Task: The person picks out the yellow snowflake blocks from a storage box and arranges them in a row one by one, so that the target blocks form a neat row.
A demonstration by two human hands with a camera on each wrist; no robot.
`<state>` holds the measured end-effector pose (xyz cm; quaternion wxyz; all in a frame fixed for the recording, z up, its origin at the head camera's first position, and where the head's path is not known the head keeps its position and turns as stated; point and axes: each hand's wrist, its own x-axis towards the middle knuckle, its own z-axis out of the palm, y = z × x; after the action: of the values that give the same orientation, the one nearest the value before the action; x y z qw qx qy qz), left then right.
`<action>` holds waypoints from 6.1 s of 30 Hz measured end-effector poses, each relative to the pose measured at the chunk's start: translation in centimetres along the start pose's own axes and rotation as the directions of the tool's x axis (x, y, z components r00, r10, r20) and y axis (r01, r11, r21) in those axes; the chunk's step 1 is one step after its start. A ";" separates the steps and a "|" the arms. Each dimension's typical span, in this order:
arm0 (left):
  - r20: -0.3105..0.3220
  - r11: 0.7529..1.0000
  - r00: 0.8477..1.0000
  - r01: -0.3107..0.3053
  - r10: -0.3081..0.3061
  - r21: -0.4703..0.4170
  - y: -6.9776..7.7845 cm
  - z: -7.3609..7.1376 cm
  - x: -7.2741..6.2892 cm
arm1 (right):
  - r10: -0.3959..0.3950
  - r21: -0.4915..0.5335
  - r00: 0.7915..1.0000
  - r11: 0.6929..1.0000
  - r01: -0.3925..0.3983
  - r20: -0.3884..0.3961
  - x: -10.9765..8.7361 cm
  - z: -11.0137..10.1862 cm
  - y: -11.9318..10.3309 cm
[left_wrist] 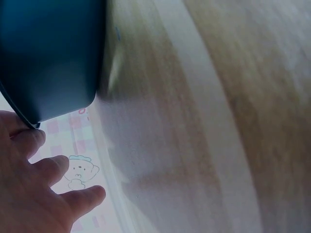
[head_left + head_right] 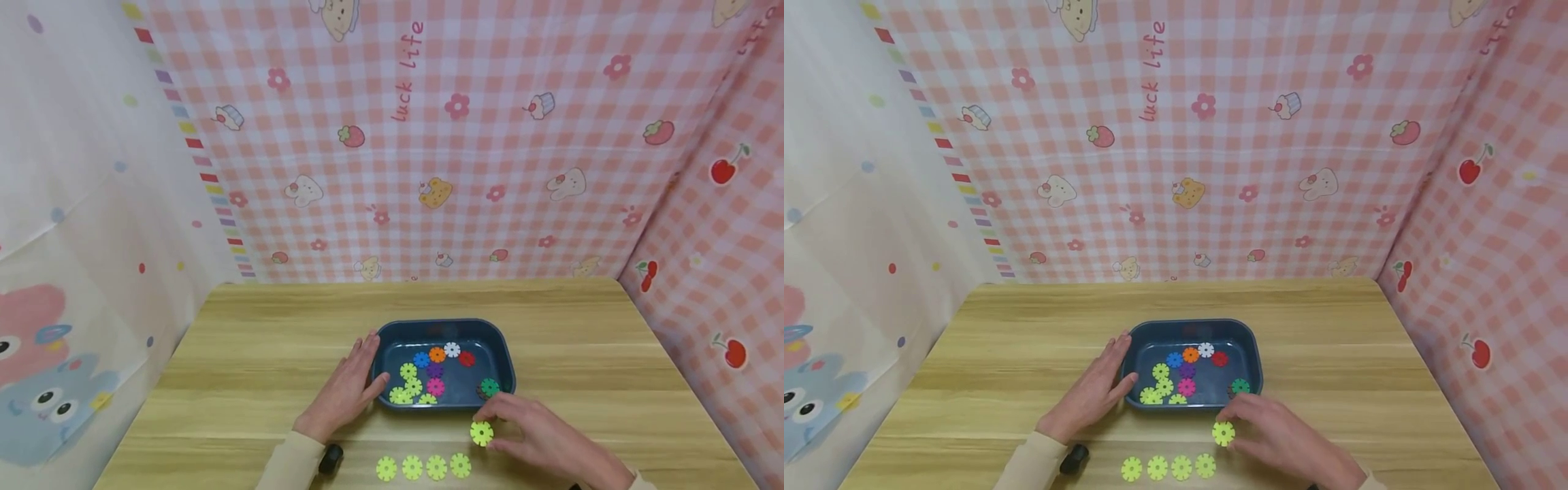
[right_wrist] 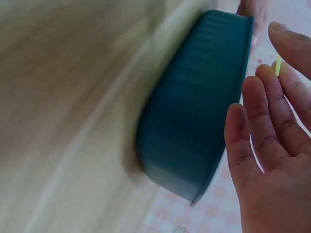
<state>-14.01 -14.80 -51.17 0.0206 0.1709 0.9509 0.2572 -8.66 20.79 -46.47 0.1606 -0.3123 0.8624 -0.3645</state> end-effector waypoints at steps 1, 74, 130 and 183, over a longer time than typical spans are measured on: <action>0.003 1.000 1.000 0.003 -0.003 0.000 0.0 0.0 0.0 | 0.000 0.013 1.000 1.000 0.000 0.010 -0.1 0.1 0.1; 0.009 1.000 1.000 0.003 -0.003 0.000 0.1 -0.2 -0.1 | 0.024 0.001 0.985 1.000 -0.025 0.172 -0.2 2.9 4.0; -0.001 1.000 1.000 -0.025 0.025 -0.012 -0.2 -0.2 -0.3 | -0.271 -0.304 0.957 0.908 0.289 0.102 14.5 -4.5 -3.4; 0.006 0.999 1.000 -0.026 0.026 -0.028 -0.1 -0.3 -0.1 | -0.133 -0.420 0.958 0.877 0.233 0.254 18.5 1.1 1.6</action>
<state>-13.94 -15.04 -50.93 0.0226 0.1838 0.9449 0.2699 -22.77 8.95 -49.33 0.1426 -0.4591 0.8665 -0.1346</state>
